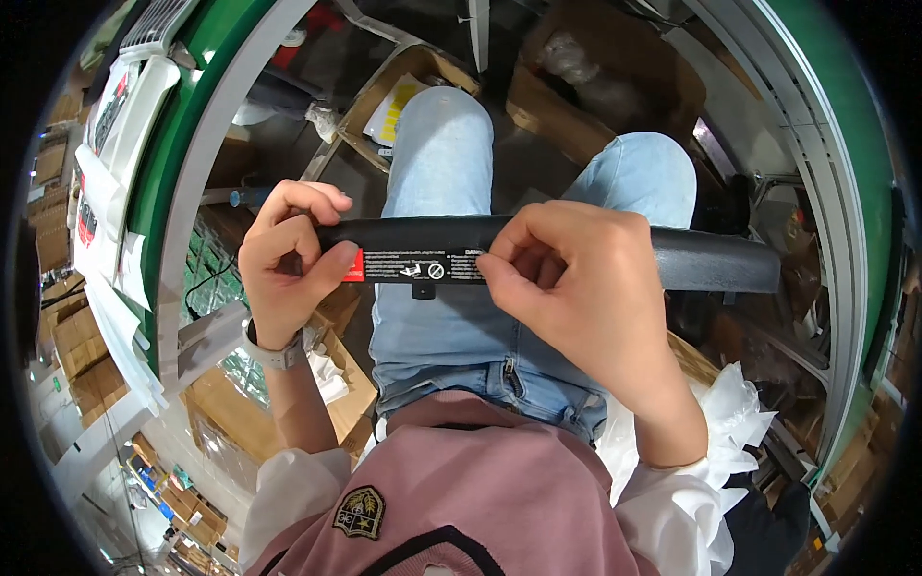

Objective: Applying warning and informational stickers to black plastic components on a factory assembly line.

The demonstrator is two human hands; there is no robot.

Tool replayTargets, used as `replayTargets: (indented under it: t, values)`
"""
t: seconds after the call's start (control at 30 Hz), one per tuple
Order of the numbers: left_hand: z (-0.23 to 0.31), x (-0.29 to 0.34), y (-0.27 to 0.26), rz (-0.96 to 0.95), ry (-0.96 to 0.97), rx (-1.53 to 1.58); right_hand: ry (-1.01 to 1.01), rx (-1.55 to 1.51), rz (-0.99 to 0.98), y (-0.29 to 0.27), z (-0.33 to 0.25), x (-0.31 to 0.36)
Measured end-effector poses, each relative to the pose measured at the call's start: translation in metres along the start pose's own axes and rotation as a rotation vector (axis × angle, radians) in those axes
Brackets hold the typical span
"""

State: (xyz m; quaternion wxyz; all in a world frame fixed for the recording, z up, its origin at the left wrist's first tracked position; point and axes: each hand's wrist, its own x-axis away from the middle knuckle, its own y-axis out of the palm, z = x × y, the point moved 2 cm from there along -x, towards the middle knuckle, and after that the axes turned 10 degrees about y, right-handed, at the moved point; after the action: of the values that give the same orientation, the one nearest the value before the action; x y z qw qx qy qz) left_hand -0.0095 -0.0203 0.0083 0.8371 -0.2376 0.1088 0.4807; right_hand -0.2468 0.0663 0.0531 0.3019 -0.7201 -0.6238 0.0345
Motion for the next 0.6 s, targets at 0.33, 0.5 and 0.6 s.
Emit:
replayTargets:
  t: [0.33,0.5,0.6]
  values:
    - [-0.002,0.003,0.002,0.030,0.037,-0.002,-0.112,0.185,0.040,0.004,-0.008,-0.001]
    - [0.001,0.003,0.008,0.093,0.129,-0.122,0.037,1.008,0.131,-0.006,-0.022,0.002]
    - [0.001,0.004,0.011,0.106,0.148,-0.123,-0.566,0.770,0.118,0.020,-0.035,0.006]
